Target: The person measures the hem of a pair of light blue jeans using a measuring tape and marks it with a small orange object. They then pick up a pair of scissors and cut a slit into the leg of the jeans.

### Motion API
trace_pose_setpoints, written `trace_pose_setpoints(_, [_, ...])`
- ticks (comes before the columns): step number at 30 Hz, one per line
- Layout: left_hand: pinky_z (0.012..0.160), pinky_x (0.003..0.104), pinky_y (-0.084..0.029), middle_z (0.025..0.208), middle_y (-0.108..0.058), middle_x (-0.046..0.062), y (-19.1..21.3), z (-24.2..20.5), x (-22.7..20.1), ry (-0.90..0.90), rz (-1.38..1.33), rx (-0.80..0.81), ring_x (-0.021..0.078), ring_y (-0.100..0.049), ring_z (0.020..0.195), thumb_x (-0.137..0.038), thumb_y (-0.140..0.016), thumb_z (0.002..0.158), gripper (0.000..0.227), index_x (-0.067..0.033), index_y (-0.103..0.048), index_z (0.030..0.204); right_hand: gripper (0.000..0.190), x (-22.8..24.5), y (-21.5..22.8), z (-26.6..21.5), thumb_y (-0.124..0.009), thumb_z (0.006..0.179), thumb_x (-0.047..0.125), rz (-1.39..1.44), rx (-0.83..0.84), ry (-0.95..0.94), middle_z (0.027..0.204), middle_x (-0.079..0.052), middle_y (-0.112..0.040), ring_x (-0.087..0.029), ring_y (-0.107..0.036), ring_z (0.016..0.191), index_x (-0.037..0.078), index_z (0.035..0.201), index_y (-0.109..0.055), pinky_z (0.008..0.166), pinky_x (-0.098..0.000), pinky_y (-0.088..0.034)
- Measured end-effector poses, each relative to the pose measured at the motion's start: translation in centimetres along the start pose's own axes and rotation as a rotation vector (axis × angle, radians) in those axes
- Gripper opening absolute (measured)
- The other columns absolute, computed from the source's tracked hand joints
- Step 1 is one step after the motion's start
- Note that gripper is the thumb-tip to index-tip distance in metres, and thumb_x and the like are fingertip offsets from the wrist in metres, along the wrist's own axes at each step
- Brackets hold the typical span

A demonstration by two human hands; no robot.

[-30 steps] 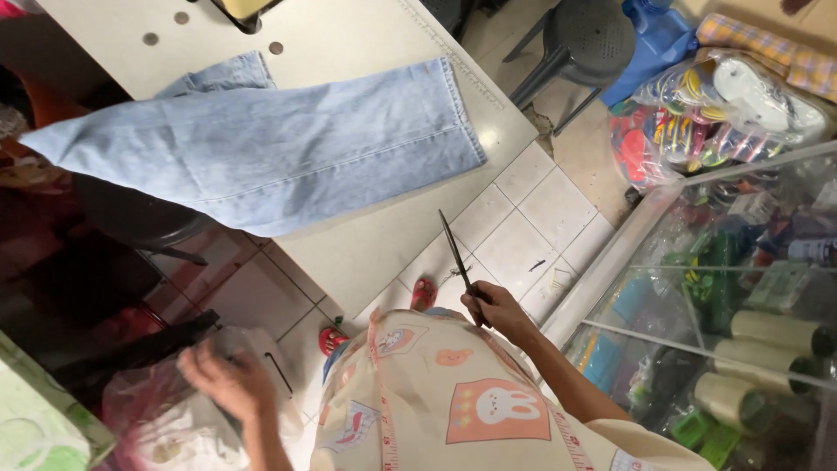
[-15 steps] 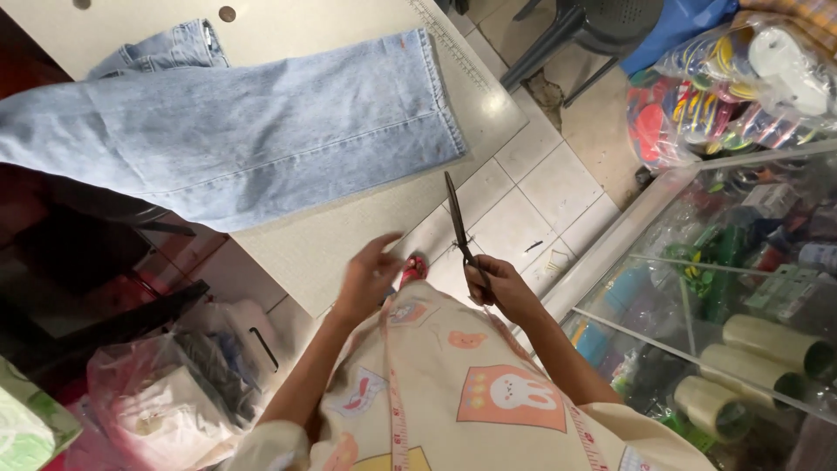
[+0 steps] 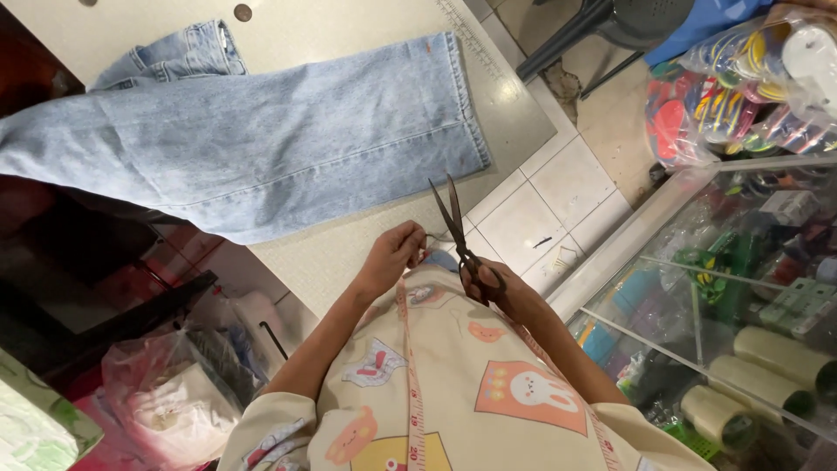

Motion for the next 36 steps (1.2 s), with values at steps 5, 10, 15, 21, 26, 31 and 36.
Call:
trace_pose_setpoints(5, [0.075,0.033,-0.058,0.072,-0.064,0.007,0.4,2.0,1.5,-0.013,-0.127,-0.084,0.0168,-0.066,0.071,-0.019,-0.051,0.109,0.024,-0.0051,-0.065,0.096,0.060,-0.1,1.6,1.0,-0.061,0.092,0.060,0.049,0.130,-0.056,0.065,-0.007,-0.053,-0.016,-0.055,0.056,0.000,0.095,-0.061,0.047,-0.0253,-0.040])
trace_pose_setpoints(10, [0.087,0.034,-0.059,0.087,-0.065,0.007,1.6,4.5,-1.2,-0.070,-0.340,-0.224,0.0186,-0.069,0.085,-0.017,-0.043,0.111,0.025,-0.0050,-0.057,0.094,0.062,3.2,2.1,0.9,-0.065,0.089,0.061,-0.032,0.228,-0.173,0.062,-0.006,-0.055,-0.016,-0.058,0.053,0.000,0.095,-0.065,0.045,-0.0250,-0.038])
trace_pose_setpoints(15, [0.091,0.041,-0.060,0.096,-0.070,0.017,2.0,4.1,-6.1,-0.087,-0.723,-0.274,0.0269,-0.072,0.091,-0.017,-0.040,0.111,0.027,-0.0065,-0.048,0.087,0.029,3.9,5.9,0.6,-0.073,0.092,0.024,-0.305,0.262,-0.287,0.064,-0.009,-0.061,-0.020,-0.064,0.056,-0.004,0.096,-0.068,0.048,-0.0264,-0.040])
trace_pose_setpoints(21, [0.038,0.016,-0.028,0.060,-0.025,-0.010,9.1,3.9,-6.3,-0.054,-0.810,-0.561,0.0046,-0.029,0.044,-0.017,-0.050,0.102,0.025,-0.0209,-0.045,0.078,0.024,9.0,5.8,0.3,-0.064,0.087,0.021,-0.944,0.179,-0.430,0.075,-0.020,-0.071,-0.033,-0.071,0.072,0.005,0.104,-0.071,0.066,-0.0432,-0.052])
trace_pose_setpoints(26, [0.043,0.020,-0.036,0.065,-0.041,0.000,10.6,2.4,-6.3,-0.088,-0.260,-0.740,0.0087,-0.040,0.049,-0.018,-0.048,0.111,0.022,-0.0115,-0.054,0.090,0.026,5.1,6.7,0.6,-0.066,0.088,0.024,-0.987,0.019,-0.375,0.082,-0.021,-0.073,-0.040,-0.072,0.080,0.010,0.110,-0.070,0.072,-0.0467,-0.052])
trace_pose_setpoints(31, [0.058,0.025,-0.058,0.079,-0.067,0.012,8.5,2.1,-5.0,-0.043,0.103,-0.589,0.0150,-0.063,0.065,-0.008,-0.065,0.103,0.006,-0.0052,-0.068,0.098,0.019,0.9,6.6,5.2,-0.069,0.090,0.022,-1.129,-0.239,-0.054,0.083,-0.018,-0.072,-0.039,-0.072,0.080,0.013,0.106,-0.064,0.069,-0.0472,-0.054])
trace_pose_setpoints(36, [0.072,0.033,-0.060,0.085,-0.074,0.007,5.1,1.4,-7.2,-0.225,0.520,-0.394,0.0236,-0.074,0.080,-0.004,-0.076,0.089,0.014,-0.0132,-0.078,0.099,0.027,1.9,2.7,13.3,-0.069,0.092,0.008,-1.329,-0.370,0.426,0.095,-0.010,-0.069,-0.030,-0.073,0.089,0.010,0.119,-0.064,0.078,-0.0402,-0.060])
Point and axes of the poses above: each hand's wrist, its own z-axis towards the middle knuckle, its own y-axis out of the back of the hand, x = y × z, the point moved 1 cm from there along z, towards the middle knuckle
